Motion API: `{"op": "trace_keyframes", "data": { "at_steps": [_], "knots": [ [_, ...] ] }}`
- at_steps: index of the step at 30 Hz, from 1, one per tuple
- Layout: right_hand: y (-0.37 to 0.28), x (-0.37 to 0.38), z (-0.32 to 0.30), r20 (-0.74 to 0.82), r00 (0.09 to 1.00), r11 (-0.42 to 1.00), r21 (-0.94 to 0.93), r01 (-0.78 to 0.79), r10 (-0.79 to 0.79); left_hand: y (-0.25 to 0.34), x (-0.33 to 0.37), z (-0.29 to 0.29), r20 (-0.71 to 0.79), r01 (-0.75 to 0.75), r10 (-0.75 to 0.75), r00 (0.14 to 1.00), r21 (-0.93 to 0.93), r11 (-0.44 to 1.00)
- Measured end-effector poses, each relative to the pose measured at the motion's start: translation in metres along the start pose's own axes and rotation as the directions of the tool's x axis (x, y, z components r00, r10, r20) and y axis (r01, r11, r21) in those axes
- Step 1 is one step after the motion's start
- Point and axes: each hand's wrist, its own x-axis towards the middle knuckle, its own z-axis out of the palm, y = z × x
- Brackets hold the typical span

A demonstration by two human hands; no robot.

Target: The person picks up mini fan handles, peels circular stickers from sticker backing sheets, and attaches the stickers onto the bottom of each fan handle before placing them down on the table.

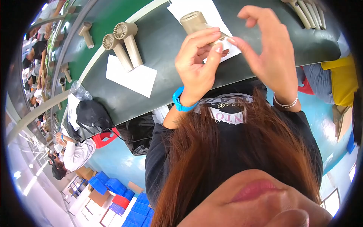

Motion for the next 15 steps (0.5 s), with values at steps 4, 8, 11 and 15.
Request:
{"op": "trace_keyframes", "data": {
  "at_steps": [4, 8, 11, 15],
  "knots": [
    [0.032, 0.015, 0.019, -0.147, 0.977, 0.986, 0.046, 0.162, -0.154, 0.002, 0.007, -0.012, -0.039, 0.006, -0.007, 0.999, -0.042, 0.999],
    [0.032, 0.023, 0.056, 0.169, 0.976, 0.841, 0.541, 0.026, -0.139, 0.003, 0.012, -0.017, -0.068, 0.040, -0.048, 0.997, -0.118, 0.992],
    [0.031, 0.033, 0.075, 0.201, 0.958, 0.845, 0.531, 0.070, -0.206, 0.002, 0.015, -0.027, -0.127, 0.078, -0.099, 0.987, -0.163, 0.983],
    [0.026, 0.042, 0.085, 0.282, 0.941, 0.856, 0.517, 0.015, -0.187, -0.006, 0.021, -0.040, -0.123, 0.097, -0.108, 0.987, -0.091, 0.991]
  ]
}}
